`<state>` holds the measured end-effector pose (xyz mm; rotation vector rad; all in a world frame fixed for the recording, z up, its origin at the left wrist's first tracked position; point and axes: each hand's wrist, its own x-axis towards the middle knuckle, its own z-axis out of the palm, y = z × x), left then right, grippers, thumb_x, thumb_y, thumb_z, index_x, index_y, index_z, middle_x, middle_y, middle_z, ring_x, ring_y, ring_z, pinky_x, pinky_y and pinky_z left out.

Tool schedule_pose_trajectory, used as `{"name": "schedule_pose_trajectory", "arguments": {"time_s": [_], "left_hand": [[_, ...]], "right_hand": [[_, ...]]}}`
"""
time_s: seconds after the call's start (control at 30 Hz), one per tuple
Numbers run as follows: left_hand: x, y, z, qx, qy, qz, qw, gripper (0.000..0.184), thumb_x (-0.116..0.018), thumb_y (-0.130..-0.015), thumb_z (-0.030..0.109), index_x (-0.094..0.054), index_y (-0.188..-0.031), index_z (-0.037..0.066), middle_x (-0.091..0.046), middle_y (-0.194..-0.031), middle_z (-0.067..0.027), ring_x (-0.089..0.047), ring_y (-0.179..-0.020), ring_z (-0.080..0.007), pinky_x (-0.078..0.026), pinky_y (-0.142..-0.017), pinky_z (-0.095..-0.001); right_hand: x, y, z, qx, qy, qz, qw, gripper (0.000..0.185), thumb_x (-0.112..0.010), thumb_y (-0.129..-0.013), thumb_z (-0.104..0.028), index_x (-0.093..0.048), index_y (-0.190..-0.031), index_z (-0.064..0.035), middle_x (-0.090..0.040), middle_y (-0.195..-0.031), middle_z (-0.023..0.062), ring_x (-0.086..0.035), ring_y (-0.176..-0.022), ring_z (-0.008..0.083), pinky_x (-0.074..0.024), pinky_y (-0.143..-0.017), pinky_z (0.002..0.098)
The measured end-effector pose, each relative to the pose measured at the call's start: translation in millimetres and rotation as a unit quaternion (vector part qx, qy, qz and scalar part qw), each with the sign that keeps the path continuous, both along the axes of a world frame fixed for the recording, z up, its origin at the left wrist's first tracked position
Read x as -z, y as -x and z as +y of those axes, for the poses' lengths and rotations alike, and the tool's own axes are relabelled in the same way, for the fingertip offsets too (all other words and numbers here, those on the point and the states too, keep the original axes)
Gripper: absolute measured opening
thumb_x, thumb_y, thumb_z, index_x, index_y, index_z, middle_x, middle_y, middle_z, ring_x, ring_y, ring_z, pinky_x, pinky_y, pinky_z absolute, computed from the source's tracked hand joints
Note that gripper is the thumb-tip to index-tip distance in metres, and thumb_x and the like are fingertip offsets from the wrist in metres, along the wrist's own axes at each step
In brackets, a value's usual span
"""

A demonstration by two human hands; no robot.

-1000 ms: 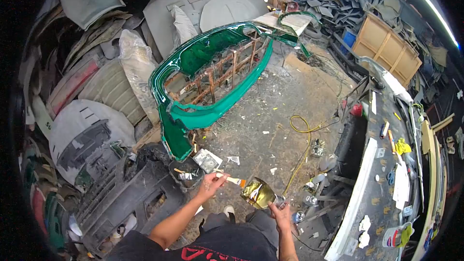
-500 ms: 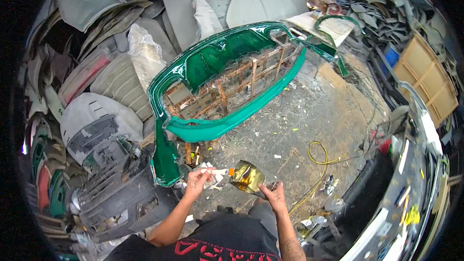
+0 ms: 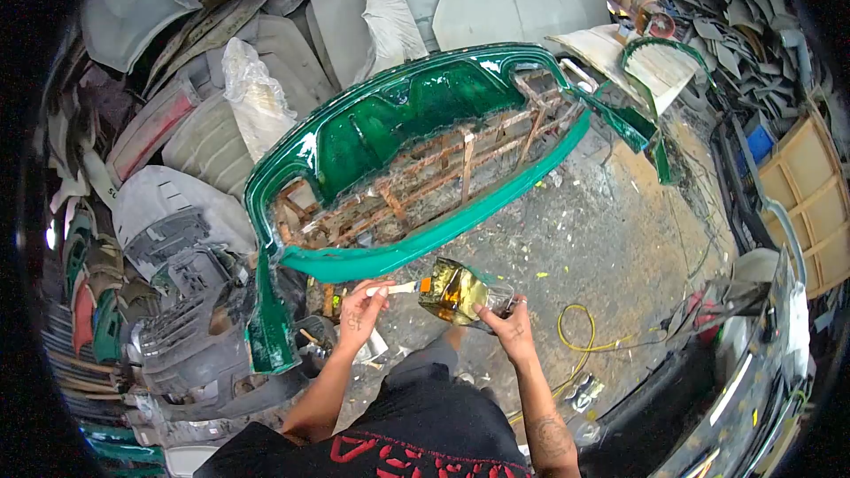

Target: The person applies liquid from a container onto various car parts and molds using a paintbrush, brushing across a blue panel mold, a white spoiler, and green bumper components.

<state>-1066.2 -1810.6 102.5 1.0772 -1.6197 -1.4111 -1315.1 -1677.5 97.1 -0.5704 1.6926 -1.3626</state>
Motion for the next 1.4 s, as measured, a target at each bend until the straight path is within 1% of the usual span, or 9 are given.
{"name": "schedule_pose_trajectory", "arguments": {"time_s": [0.23,0.37,0.6,0.67,0.83,0.9,1.23,1.3,1.4], "left_hand": [[1,93,-117,-0.06,-0.014,0.013,0.998,0.02,-0.058,-0.094,0.013,-0.067,-0.105,0.0,-0.057,-0.08,-0.001,-0.052,-0.068,-0.0063,-0.041,-0.058,-0.0221],[-31,132,-178,-0.039,0.091,-0.039,0.994,0.018,-0.058,-0.092,0.011,-0.067,-0.103,0.001,-0.057,-0.08,-0.0049,-0.054,-0.067,-0.0107,-0.043,-0.06,-0.0244],[-45,184,-243,-0.15,0.163,-0.076,0.972,0.018,-0.06,-0.09,0.011,-0.068,-0.104,0.003,-0.064,-0.09,-0.0105,-0.06,-0.078,-0.0175,-0.047,-0.067,-0.0271],[-44,199,-251,-0.207,0.142,-0.089,0.964,0.019,-0.06,-0.09,0.012,-0.068,-0.103,0.001,-0.064,-0.09,-0.0111,-0.061,-0.078,-0.0174,-0.048,-0.067,-0.0275],[-50,262,-262,-0.326,0.105,-0.081,0.936,0.018,-0.059,-0.091,0.012,-0.068,-0.101,0.0,-0.066,-0.088,-0.0099,-0.061,-0.074,-0.0154,-0.047,-0.063,-0.0273],[-52,291,-276,-0.331,0.175,-0.116,0.92,0.017,-0.06,-0.09,0.011,-0.068,-0.101,0.0,-0.066,-0.089,-0.0105,-0.06,-0.074,-0.0164,-0.047,-0.063,-0.0278],[-6,344,-333,-0.265,0.218,-0.304,0.889,0.013,-0.064,-0.082,0.007,-0.063,-0.093,-0.001,-0.062,-0.085,-0.0178,-0.062,-0.071,-0.0343,-0.05,-0.061,-0.0394],[-3,336,-335,-0.291,0.228,-0.289,0.883,0.012,-0.062,-0.084,0.007,-0.064,-0.093,-0.001,-0.064,-0.084,-0.0159,-0.063,-0.067,-0.0281,-0.049,-0.058,-0.0363],[-14,318,-339,-0.426,0.05,-0.12,0.895,0.018,-0.06,-0.087,0.013,-0.067,-0.098,0.0,-0.067,-0.083,-0.0111,-0.063,-0.072,-0.0171,-0.048,-0.066,-0.029]], "right_hand": [[-25,84,-122,-0.031,-0.027,0.062,0.997,0.068,-0.082,-0.073,-0.028,-0.04,-0.112,0.0088,-0.059,-0.09,0.0094,-0.055,-0.079,0.0127,-0.0473,-0.068,0.0267],[-44,123,-196,-0.072,-0.031,0.089,0.993,0.07,-0.079,-0.074,-0.026,-0.036,-0.118,0.0059,-0.051,-0.078,0.0013,-0.048,-0.067,0.0089,-0.0414,-0.056,0.0246],[-26,197,-315,-0.168,0.049,0.037,0.984,0.07,-0.078,-0.076,-0.023,-0.033,-0.12,0.0062,-0.055,-0.088,0.0065,-0.052,-0.077,0.0115,-0.0452,-0.067,0.0254],[-34,217,-350,-0.212,0.097,-0.033,0.972,0.065,-0.076,-0.078,-0.017,-0.033,-0.121,0.0055,-0.059,-0.102,0.0122,-0.056,-0.087,0.0139,-0.0465,-0.076,0.0267],[-27,274,-425,-0.304,0.088,-0.026,0.948,0.066,-0.081,-0.073,-0.018,-0.039,-0.118,0.0042,-0.058,-0.105,0.0112,-0.055,-0.093,0.0153,-0.0467,-0.081,0.0307],[-39,287,-450,-0.338,0.054,0.056,0.938,0.068,-0.082,-0.071,-0.02,-0.038,-0.117,0.0052,-0.058,-0.103,0.0118,-0.054,-0.09,0.0152,-0.0464,-0.079,0.0306],[-33,296,-511,-0.444,0.044,0.061,0.893,0.061,-0.081,-0.072,-0.018,-0.039,-0.112,0.0009,-0.058,-0.1,0.0087,-0.055,-0.087,0.0141,-0.0462,-0.077,0.0263],[-30,290,-518,-0.416,0.06,0.041,0.906,0.063,-0.083,-0.07,-0.022,-0.04,-0.109,0.0049,-0.059,-0.094,0.0085,-0.054,-0.081,0.0128,-0.0461,-0.072,0.0265],[-31,283,-529,-0.401,0.041,-0.005,0.915,0.062,-0.083,-0.071,-0.023,-0.04,-0.108,0.0046,-0.058,-0.095,0.008,-0.054,-0.081,0.0127,-0.0464,-0.072,0.026]]}}
